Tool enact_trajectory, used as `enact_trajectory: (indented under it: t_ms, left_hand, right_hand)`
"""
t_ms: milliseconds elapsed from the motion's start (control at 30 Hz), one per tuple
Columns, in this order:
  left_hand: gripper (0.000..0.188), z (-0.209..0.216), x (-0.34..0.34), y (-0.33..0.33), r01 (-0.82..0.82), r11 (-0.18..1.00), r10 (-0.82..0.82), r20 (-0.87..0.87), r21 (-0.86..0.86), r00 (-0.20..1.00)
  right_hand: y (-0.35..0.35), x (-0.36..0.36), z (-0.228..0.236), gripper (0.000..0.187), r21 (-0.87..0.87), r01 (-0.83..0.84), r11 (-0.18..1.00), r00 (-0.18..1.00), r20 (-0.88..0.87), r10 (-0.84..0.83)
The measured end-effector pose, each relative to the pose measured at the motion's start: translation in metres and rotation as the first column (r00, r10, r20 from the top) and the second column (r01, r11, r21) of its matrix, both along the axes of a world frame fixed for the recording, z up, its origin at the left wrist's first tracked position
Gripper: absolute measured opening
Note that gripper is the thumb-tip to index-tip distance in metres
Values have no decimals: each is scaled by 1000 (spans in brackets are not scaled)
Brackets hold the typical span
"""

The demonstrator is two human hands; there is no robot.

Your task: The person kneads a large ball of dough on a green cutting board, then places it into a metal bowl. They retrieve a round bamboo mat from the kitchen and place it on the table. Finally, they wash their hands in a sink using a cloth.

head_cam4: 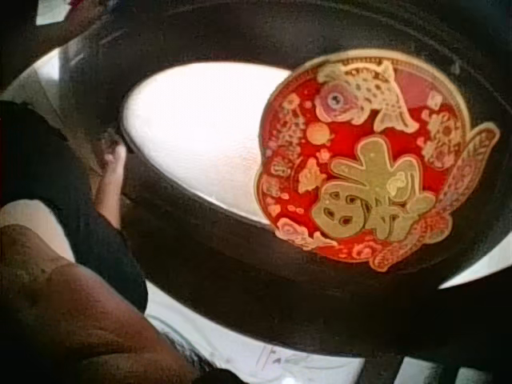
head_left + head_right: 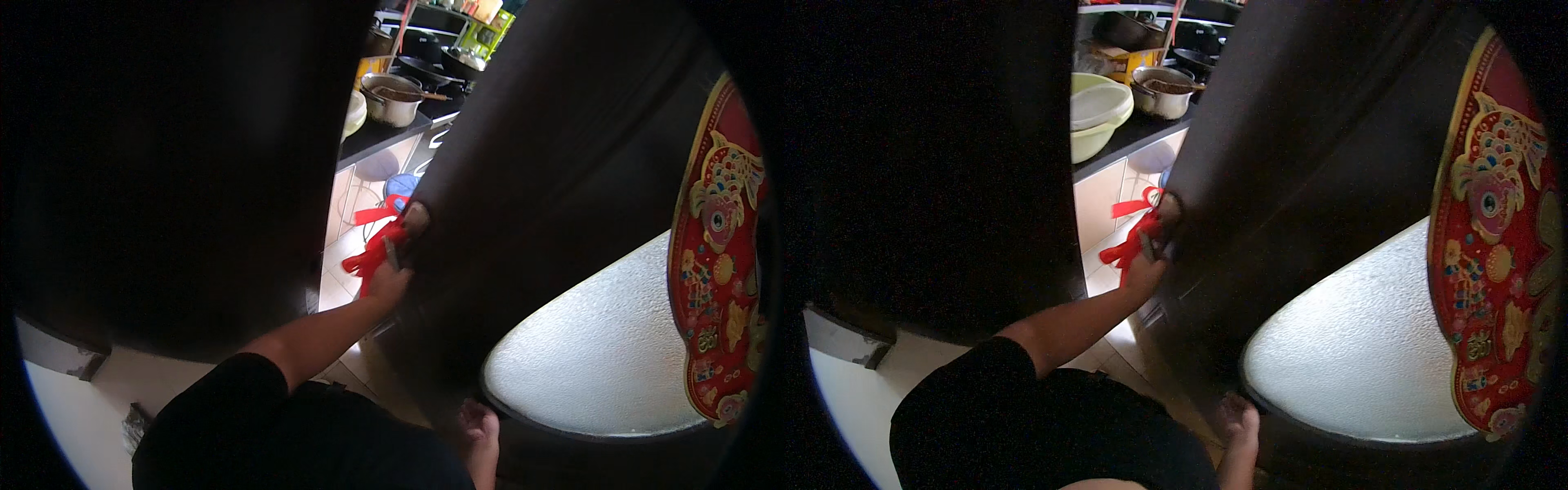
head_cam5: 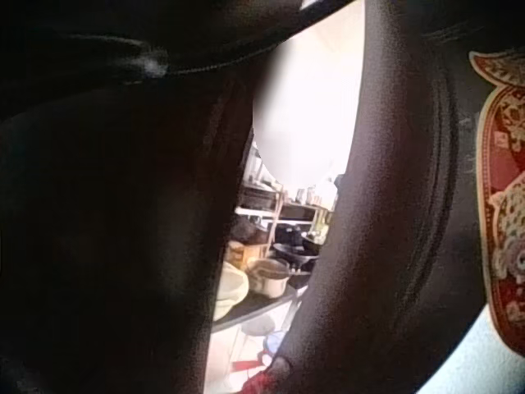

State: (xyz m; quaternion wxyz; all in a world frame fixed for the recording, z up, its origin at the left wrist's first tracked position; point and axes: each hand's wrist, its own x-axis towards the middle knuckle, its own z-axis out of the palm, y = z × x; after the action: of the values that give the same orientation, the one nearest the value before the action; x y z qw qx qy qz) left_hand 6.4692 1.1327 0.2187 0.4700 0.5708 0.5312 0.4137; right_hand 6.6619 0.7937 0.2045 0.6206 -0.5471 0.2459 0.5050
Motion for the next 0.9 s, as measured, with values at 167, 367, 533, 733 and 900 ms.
enact_trajectory:
  t_ms: [167,367,533,733,900]
  left_hand:
    - [17,31,62,39,335,873,-227,311,-355,923]
    - [12,39,133,65,552,700,-461,303,-454,834]
    - [13,53,190,77,687,576,-589,359,-442,724]
    - [38,39,253,78,867,351,-874,207,-354,439]
    - [42,-32,240,117,899,-156,-983,157,-408,-99]
  right_hand:
    - [5,14,-29,16,73,-22,997,998,57,18]
    - [11,-7,-32,16,132,193,972,976,75,-204]
    - [27,-7,-37,20,82,379,922,921,67,-385]
    - [129,28,14,32,100,151,983,940,293,-174]
    - [218,91,48,28,41,-2,999,615,788,-31]
